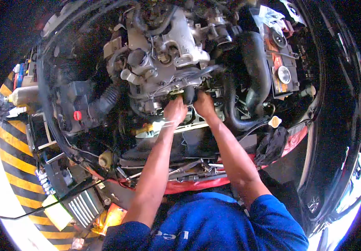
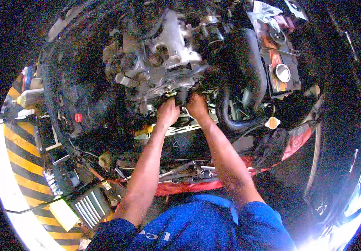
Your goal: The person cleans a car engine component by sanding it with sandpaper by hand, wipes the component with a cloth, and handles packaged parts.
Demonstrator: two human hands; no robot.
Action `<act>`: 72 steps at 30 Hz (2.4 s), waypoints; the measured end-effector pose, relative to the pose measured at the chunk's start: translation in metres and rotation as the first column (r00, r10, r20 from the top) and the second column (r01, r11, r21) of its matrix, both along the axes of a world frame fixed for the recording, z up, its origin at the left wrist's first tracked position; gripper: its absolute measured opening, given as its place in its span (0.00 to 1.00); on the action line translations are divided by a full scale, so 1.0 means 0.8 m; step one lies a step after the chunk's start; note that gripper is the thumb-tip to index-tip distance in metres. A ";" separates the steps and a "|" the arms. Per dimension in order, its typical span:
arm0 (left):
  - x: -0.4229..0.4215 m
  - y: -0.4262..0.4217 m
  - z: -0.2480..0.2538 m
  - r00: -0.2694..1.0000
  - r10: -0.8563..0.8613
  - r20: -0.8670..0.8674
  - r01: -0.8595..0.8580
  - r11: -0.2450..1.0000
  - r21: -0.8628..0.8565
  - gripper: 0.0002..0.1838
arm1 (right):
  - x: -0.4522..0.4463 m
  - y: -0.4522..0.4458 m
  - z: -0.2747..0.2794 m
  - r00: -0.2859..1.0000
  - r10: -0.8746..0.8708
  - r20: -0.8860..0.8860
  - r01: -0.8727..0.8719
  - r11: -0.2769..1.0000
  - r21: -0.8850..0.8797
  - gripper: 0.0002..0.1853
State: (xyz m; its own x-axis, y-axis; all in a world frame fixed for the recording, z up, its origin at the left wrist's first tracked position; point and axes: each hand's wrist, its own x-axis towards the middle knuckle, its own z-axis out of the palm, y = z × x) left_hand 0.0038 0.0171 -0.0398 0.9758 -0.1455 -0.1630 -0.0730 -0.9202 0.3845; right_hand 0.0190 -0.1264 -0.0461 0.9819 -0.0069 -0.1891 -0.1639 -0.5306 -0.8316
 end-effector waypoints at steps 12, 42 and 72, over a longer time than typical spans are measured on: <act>0.020 -0.001 0.001 0.998 0.009 -0.056 -0.012 0.998 -0.057 0.11 | 0.006 -0.002 0.009 0.989 0.036 -0.142 -0.040 0.999 -0.026 0.15; 0.009 0.006 -0.014 0.968 -0.035 -0.248 0.042 0.999 0.025 0.15 | -0.001 0.003 0.018 0.999 0.034 0.011 -0.031 0.982 -0.184 0.12; 0.011 -0.004 -0.003 0.991 0.045 -0.124 -0.049 0.998 -0.032 0.13 | 0.000 0.001 -0.010 0.998 0.037 -0.056 -0.042 0.995 -0.090 0.12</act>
State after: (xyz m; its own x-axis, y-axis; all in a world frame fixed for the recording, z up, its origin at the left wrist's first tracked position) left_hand 0.0125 0.0140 -0.0423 0.9547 -0.1074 -0.2776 0.0199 -0.9075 0.4196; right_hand 0.0190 -0.1252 -0.0540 0.9700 0.0118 -0.2429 -0.1853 -0.6110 -0.7697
